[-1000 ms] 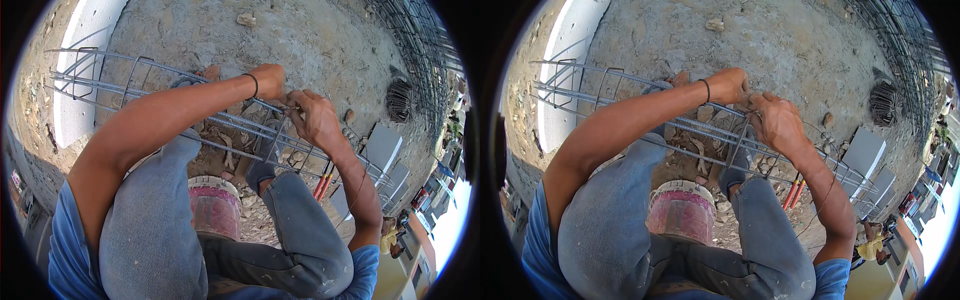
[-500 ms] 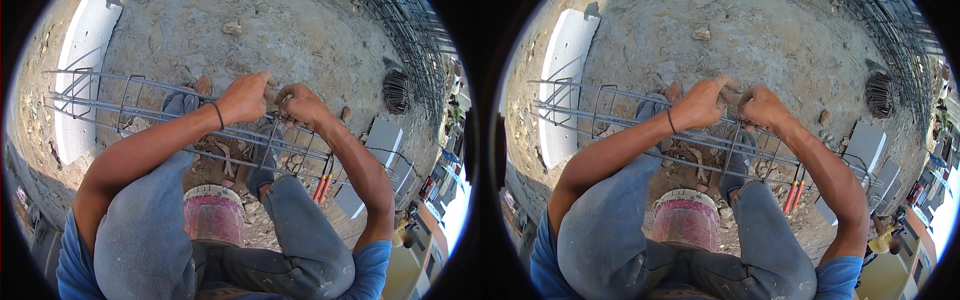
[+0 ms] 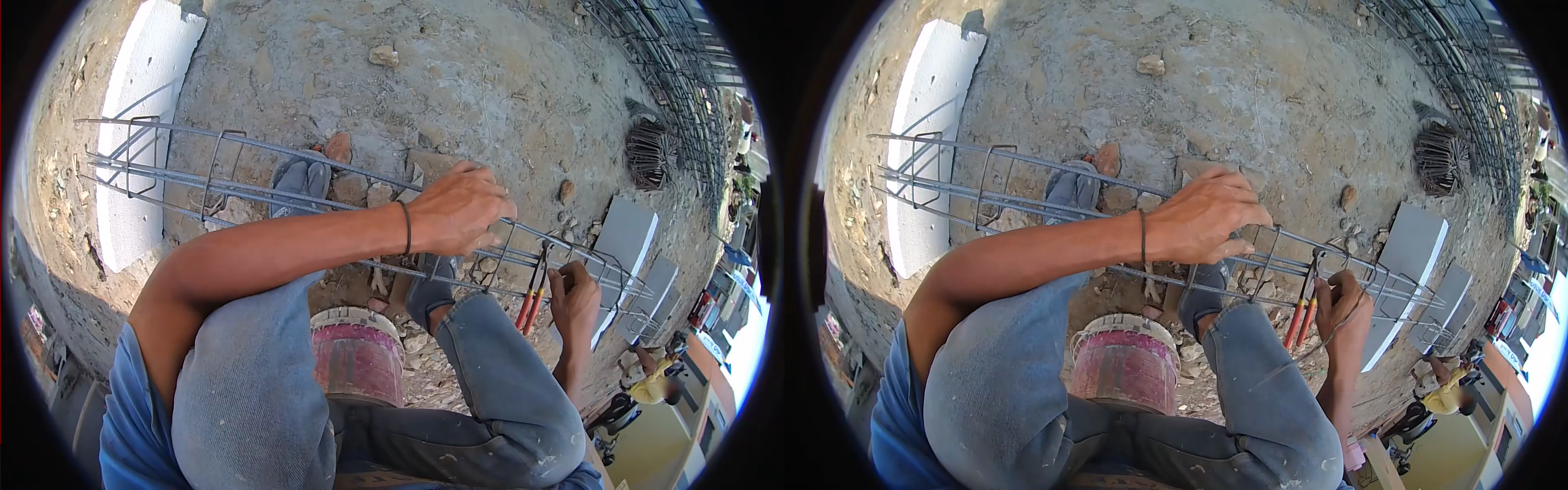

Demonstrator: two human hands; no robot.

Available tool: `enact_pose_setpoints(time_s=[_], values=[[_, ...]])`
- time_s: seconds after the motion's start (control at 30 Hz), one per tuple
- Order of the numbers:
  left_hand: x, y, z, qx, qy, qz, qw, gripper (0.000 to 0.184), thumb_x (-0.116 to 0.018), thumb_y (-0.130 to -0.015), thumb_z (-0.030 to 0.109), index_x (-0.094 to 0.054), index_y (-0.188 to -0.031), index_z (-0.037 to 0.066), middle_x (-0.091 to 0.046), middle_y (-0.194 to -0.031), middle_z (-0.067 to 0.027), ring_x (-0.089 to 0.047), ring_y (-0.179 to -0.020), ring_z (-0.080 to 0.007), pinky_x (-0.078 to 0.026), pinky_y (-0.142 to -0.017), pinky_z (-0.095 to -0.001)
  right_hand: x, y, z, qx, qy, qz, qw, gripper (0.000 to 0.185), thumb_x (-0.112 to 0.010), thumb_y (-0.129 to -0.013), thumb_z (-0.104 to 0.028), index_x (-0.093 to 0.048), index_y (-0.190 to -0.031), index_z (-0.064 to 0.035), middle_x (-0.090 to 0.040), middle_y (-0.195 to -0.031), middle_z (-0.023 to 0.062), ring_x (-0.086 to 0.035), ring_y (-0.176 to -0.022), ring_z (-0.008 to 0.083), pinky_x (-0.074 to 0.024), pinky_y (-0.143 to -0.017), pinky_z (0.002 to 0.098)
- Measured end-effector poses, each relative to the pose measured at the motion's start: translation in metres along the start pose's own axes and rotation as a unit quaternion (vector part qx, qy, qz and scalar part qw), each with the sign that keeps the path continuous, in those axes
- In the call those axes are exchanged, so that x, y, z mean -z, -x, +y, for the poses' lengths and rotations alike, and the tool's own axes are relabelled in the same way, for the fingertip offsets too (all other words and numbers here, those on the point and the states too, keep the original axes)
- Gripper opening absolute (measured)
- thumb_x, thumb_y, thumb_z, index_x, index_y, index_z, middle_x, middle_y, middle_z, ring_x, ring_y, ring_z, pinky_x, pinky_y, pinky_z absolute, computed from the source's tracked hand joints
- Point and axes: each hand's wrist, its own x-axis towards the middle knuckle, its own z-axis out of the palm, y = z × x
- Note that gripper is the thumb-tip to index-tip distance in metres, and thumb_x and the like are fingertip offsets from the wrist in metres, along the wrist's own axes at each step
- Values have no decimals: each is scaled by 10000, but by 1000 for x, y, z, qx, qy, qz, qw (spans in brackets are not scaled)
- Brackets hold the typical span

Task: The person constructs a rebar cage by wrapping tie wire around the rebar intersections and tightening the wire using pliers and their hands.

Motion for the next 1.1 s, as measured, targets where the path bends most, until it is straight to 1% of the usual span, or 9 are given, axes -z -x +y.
enact_pose_setpoints(time_s=[0.13, 0.2, 0.37, 0.67, 0.77, 0.8, 0.9, 1.03, 1.1], values=[[19, 13, -11, 45, 25, 16, 999, 289, -724, -883, 132, -685, -1164, 77, -681, -1004, -94, -630, -1066, -241, -461, -985, -453, -41, 5, 48, -18, 62, 65, 996, 495, -864, -782, -287, -548, -987, 33, -635, -724, 207, -652, -687, 414, -503, -637, 471], [29, 21, -28, 227, 371, 46, 899, 144, -652, -967, 100, -680, -1102, 60, -675, -1006, -62, -644, -1019, -186, -508, -947, -396, -55, 7, 44, -33, 93, 41, 994, 733, -904, -730, -363, -450, -1136, 44, -646, -904, 287, -644, -854, 519, -509, -747, 558], [31, 30, -58, 315, 590, 101, 737, 137, -572, -1051, 146, -651, -1032, 37, -660, -1030, -43, -636, -1038, -156, -514, -1019, -340, -76, 14, 61, -13, 61, 98, 993, 707, -906, -733, -309, -441, -1133, 44, -645, -925, 290, -632, -875, 529, -503, -772, 560], [47, 31, -54, 228, 416, 80, 877, 176, -565, -1061, 189, -652, -1079, 37, -700, -1018, -65, -654, -992, -129, -551, -916, -333, -58, 2, 82, 9, -46, -27, 999, 526, -804, -785, -106, -447, -1143, 38, -624, -794, 252, -623, -698, 464, -493, -664, 509], [54, 25, -51, 242, 294, 120, 917, 147, -577, -1029, 141, -650, -1078, 23, -724, -982, -110, -689, -952, -198, -550, -927, -380, -54, -3, 87, 62, 21, 11, 998, 360, -644, -833, -45, -498, -1144, 61, -639, -764, 209, -638, -633, 382, -520, -622, 470], [54, 20, -48, 177, 155, 125, 964, 151, -584, -1001, 126, -649, -1078, 13, -720, -962, -138, -695, -939, -257, -549, -915, -415, -44, -4, 83, 17, -137, 12, 990, 325, -570, -838, -32, -528, -1144, 69, -653, -773, 191, -651, -633, 339, -536, -608, 440], [59, 2, -45, 89, -80, 71, 990, 186, -590, -950, 109, -646, -1085, -5, -709, -933, -191, -691, -928, -365, -538, -888, -478, -8, -4, 78, -84, -616, -27, 782, 444, -512, -865, -2, -537, -1300, 86, -674, -851, 203, -677, -677, 252, -570, -571, 330], [84, -18, -36, 172, -154, -137, 963, 237, -560, -937, 123, -642, -1105, -24, -700, -962, -239, -681, -956, -421, -521, -859, -508, 12, 1, 14, 2, -749, -129, 650, 810, -676, -887, -66, -220, -1543, 70, -650, -950, 219, -639, -666, 226, -547, -556, 314], [70, -8, -67, 209, -92, -116, 967, 240, -551, -942, 129, -641, -1100, -28, -702, -972, -244, -678, -957, -429, -523, -860, -505, 15, -1, -4, 25, -770, -189, 609, 942, -726, -880, -89, -116, -1583, 58, -642, -979, 213, -613, -663, 207, -526, -553, 303]])
